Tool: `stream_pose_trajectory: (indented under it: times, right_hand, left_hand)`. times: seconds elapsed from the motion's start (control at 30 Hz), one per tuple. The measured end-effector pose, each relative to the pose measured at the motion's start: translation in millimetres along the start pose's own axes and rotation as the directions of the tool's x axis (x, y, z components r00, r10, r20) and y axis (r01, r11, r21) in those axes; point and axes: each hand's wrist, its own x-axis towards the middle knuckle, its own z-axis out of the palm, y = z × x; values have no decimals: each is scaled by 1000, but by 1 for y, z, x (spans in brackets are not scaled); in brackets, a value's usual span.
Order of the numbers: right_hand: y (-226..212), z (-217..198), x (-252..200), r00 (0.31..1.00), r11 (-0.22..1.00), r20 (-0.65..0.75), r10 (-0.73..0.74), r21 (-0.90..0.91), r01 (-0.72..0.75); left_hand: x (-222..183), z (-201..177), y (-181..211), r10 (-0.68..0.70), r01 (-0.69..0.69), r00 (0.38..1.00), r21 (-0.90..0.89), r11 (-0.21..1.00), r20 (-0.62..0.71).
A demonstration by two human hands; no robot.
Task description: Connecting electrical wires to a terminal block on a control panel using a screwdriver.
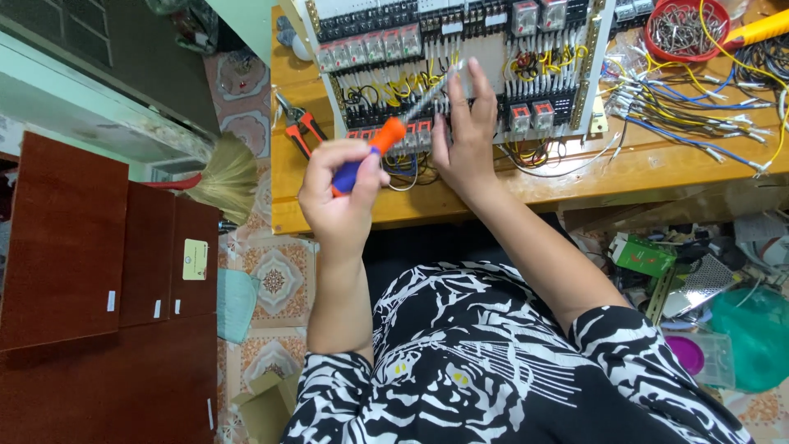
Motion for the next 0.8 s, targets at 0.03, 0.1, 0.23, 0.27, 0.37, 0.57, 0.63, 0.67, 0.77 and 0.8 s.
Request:
stream_pose_trajectory:
  times: [0.03, 0.1, 0.23, 0.27, 0.37, 0.57, 0.63, 0.67, 0.77, 0.8]
  right_hand:
    - [1, 0, -1, 999, 1000, 47, 28, 4, -28]
    - [6, -2, -3, 994, 998, 93, 62, 4, -62]
    - [4, -27, -14, 986, 993, 166, 21, 112, -40]
    - [1, -36, -15, 989, 979, 145, 17, 198, -46]
    - [-16, -83, -15, 982, 925, -102, -160, 332, 185]
    - [45, -199, -40, 899, 936, -293, -327, -233, 264]
    - [94, -223, -53, 947, 936, -234, -219, -324, 136]
    - [118, -238, -63, 977, 915, -186, -103, -402, 20]
    - [144, -263, -69, 984, 858, -86, -159, -505, 94]
    - [141, -265, -70, 985, 841, -95, -142, -536, 70]
  left_hand:
    - [-13, 0, -11, -160, 148, 987, -253, 956, -25]
    - [-37, -3, -38, -319, 277, 948, -491, 826, -2]
    - [-77, -12, -70, -360, 393, 889, -876, 281, 283]
    - [-84, -13, -71, -258, 421, 894, -882, 211, 365]
    - [-129, 6, -72, -187, 486, 873, -768, 416, 451]
    - [-176, 13, -50, -135, 814, 574, -546, 196, 807]
    - [-191, 11, -57, -108, 833, 526, -486, 264, 844]
    - [-200, 11, -59, -93, 837, 485, -431, 337, 870]
    - [-176, 12, -38, -134, 815, 460, -358, 456, 878]
    - [-170, 17, -33, -104, 824, 437, -352, 445, 893]
